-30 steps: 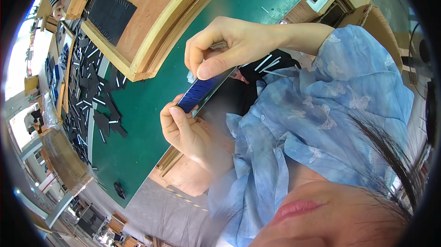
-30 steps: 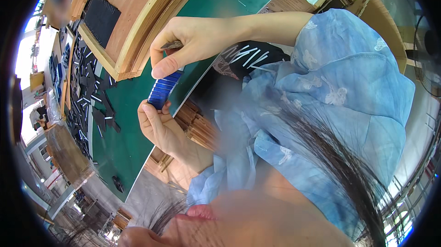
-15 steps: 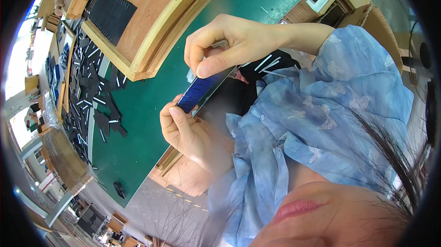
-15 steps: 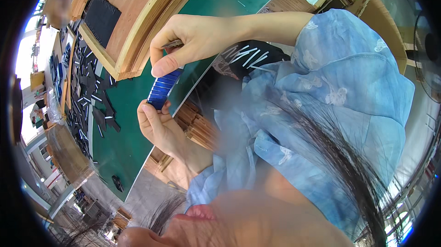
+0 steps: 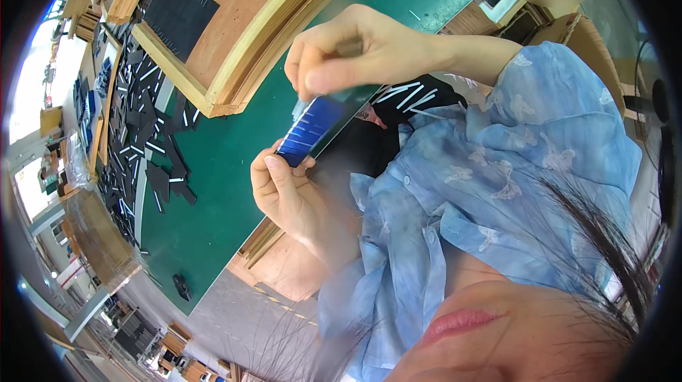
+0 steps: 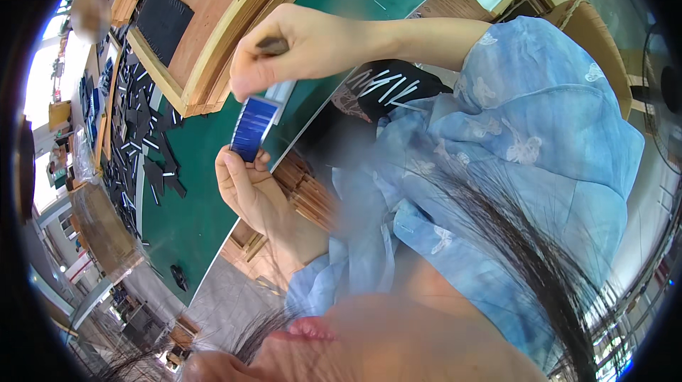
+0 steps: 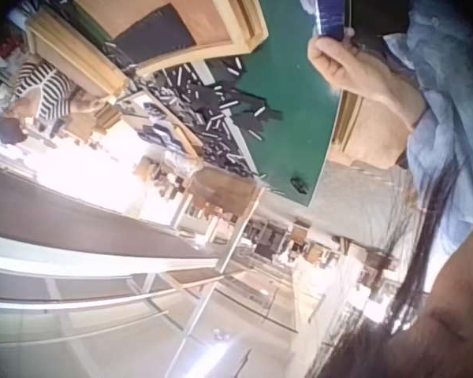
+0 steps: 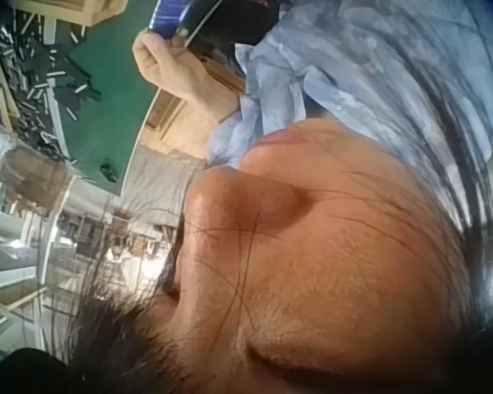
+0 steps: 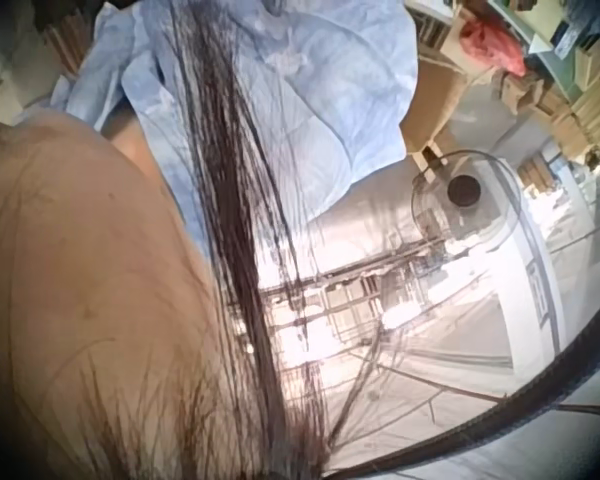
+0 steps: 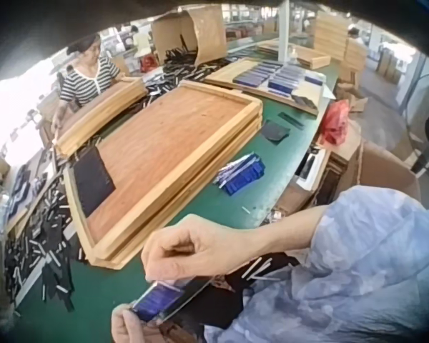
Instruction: Assembling small black plastic components into a blue slotted holder on a factory workbench.
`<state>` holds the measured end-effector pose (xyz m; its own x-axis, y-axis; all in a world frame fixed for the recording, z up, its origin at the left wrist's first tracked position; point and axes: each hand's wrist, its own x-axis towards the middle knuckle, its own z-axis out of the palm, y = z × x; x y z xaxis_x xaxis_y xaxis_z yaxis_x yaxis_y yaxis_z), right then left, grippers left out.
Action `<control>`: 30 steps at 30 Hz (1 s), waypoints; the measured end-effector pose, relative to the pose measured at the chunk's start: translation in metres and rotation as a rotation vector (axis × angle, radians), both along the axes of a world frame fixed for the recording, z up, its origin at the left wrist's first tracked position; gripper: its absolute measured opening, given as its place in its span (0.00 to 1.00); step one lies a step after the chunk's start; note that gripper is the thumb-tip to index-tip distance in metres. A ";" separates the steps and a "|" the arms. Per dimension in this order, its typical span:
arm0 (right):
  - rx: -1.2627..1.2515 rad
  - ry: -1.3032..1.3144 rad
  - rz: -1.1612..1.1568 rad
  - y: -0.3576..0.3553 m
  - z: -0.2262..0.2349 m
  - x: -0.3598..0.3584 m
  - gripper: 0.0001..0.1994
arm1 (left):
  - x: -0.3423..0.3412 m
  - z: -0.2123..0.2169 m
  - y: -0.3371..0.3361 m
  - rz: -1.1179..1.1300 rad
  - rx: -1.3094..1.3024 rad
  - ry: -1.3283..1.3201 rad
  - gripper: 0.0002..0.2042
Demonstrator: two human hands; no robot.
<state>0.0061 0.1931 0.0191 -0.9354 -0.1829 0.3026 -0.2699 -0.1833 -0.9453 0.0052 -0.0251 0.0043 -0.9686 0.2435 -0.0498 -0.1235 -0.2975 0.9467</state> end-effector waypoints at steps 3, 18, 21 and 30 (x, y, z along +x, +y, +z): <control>-0.026 0.043 -0.054 -0.005 -0.001 -0.005 0.06 | -0.006 -0.001 0.002 -0.092 0.315 -0.178 0.12; 0.307 0.282 0.019 -0.024 0.021 -0.024 0.18 | -0.018 -0.022 0.017 -0.305 1.016 -0.559 0.13; 0.386 0.343 0.022 -0.022 0.033 -0.051 0.18 | -0.030 -0.018 0.012 -0.482 0.909 -0.557 0.22; 1.162 0.420 -0.270 0.012 0.029 -0.174 0.13 | -0.003 -0.008 0.016 -0.034 0.237 -0.140 0.22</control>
